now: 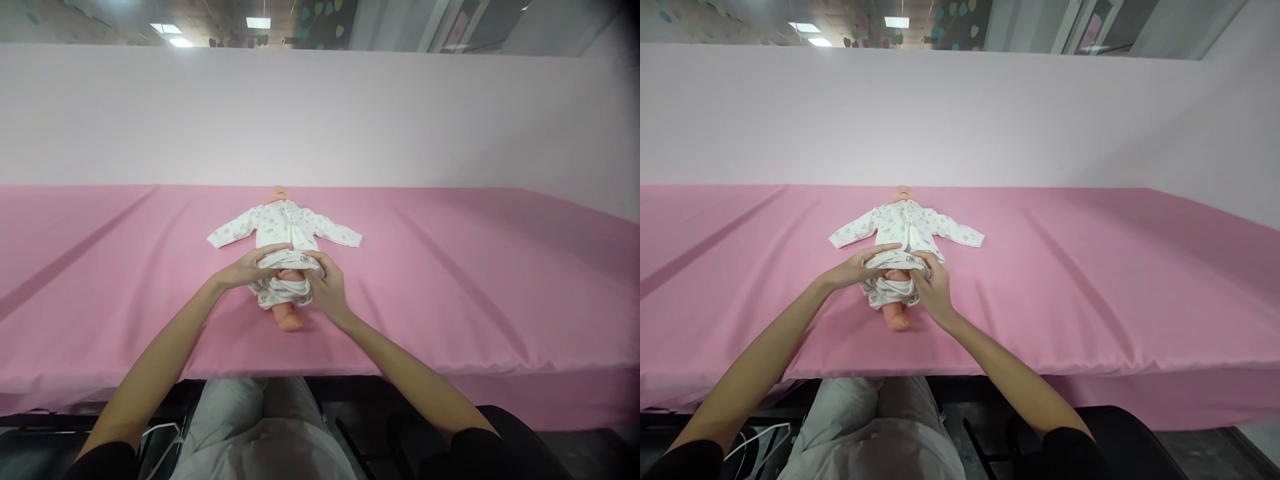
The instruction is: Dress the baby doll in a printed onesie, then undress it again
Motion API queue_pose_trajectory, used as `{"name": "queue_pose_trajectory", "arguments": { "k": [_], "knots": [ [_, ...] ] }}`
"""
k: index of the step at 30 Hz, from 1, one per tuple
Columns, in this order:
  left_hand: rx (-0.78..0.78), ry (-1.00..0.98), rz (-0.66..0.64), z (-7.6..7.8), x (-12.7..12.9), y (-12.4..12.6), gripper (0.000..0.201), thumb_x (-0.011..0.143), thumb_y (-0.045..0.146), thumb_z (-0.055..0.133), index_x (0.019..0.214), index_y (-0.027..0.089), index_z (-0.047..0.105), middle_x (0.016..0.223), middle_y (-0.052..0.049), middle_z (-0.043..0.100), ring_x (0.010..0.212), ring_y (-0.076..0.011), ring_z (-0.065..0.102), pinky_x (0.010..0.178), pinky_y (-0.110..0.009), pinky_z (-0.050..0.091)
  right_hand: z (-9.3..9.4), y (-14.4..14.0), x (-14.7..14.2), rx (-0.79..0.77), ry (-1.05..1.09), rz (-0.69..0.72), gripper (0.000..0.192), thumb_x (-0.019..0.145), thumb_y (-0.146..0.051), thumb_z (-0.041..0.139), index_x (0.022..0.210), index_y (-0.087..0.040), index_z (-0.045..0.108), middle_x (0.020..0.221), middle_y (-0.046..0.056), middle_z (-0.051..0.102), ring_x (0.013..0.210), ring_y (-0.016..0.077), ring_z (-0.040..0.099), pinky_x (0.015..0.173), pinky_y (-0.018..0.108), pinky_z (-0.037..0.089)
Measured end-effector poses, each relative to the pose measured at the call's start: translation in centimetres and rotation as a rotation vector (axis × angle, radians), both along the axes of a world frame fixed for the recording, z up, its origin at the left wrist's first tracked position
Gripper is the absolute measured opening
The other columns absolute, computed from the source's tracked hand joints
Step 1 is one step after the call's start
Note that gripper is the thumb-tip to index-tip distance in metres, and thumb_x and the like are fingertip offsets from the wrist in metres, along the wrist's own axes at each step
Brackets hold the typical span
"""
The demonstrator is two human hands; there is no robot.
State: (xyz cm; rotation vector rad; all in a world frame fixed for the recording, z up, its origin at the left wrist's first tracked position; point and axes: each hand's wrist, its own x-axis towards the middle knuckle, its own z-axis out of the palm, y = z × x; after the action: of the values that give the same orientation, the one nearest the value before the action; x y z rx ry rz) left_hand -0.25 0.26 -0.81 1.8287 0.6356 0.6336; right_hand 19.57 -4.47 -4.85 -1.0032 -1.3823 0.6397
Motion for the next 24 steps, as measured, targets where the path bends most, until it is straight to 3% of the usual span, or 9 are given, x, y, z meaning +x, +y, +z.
{"name": "queue_pose_trajectory", "arguments": {
  "k": [5, 8, 13, 19, 24],
  "knots": [
    [0.037, 0.007, -0.064, -0.1, -0.2, 0.1, 0.07, 0.078, 0.025, 0.066, 0.142, 0.025, 0.038, 0.134, -0.009, 0.052, 0.121, -0.0232, 0.051, 0.097, -0.036, 0.045, 0.1, -0.2, 0.1, -0.041, 0.029, 0.0, 0.023, 0.075, -0.023, 0.054, 0.097, -0.021, 0.062, 0.09, 0.002, 0.066, 0.079, 0.0184, 0.059, 0.072, 0.032, 0.047],
    [0.081, 0.016, -0.117, 0.1, -0.1, 0.0, 0.071, 0.078, 0.022, 0.064, 0.142, 0.025, 0.036, 0.135, -0.009, 0.051, 0.122, -0.024, 0.05, 0.097, -0.037, 0.045, 0.2, -0.3, 0.1, -0.03, 0.035, -0.001, 0.022, 0.076, -0.024, 0.055, 0.097, -0.021, 0.061, 0.093, 0.002, 0.065, 0.084, 0.019, 0.059, 0.076, 0.032, 0.047],
    [0.142, 0.053, -0.136, 0.8, 0.1, -0.6, 0.066, 0.084, 0.029, 0.058, 0.145, 0.023, 0.032, 0.142, -0.011, 0.043, 0.129, -0.0275, 0.042, 0.101, -0.041, 0.04, 0.3, -0.5, 0.1, -0.03, 0.044, -0.016, 0.021, 0.08, -0.025, 0.054, 0.099, -0.021, 0.062, 0.093, 0.002, 0.065, 0.083, 0.0187, 0.059, 0.075, 0.032, 0.047],
    [-0.011, -0.035, -0.05, 0.7, 0.6, -1.3, 0.077, 0.083, 0.029, 0.061, 0.148, 0.03, 0.022, 0.133, -0.01, 0.051, 0.113, -0.0231, 0.054, 0.087, -0.033, 0.048, 0.8, -0.6, 0.4, -0.009, 0.089, -0.029, 0.021, 0.077, -0.026, 0.056, 0.097, -0.021, 0.062, 0.093, 0.003, 0.066, 0.084, 0.0192, 0.06, 0.076, 0.033, 0.049],
    [-0.079, -0.175, -0.017, 0.2, 1.1, -1.3, 0.081, 0.075, 0.025, 0.068, 0.146, 0.031, 0.029, 0.128, -0.011, 0.053, 0.095, -0.0186, 0.061, 0.071, -0.026, 0.05, 1.2, -0.3, 0.8, 0.013, 0.176, -0.056, 0.022, 0.075, -0.027, 0.06, 0.095, -0.02, 0.063, 0.094, 0.003, 0.066, 0.087, 0.0199, 0.061, 0.078, 0.034, 0.05]
  ]
}}
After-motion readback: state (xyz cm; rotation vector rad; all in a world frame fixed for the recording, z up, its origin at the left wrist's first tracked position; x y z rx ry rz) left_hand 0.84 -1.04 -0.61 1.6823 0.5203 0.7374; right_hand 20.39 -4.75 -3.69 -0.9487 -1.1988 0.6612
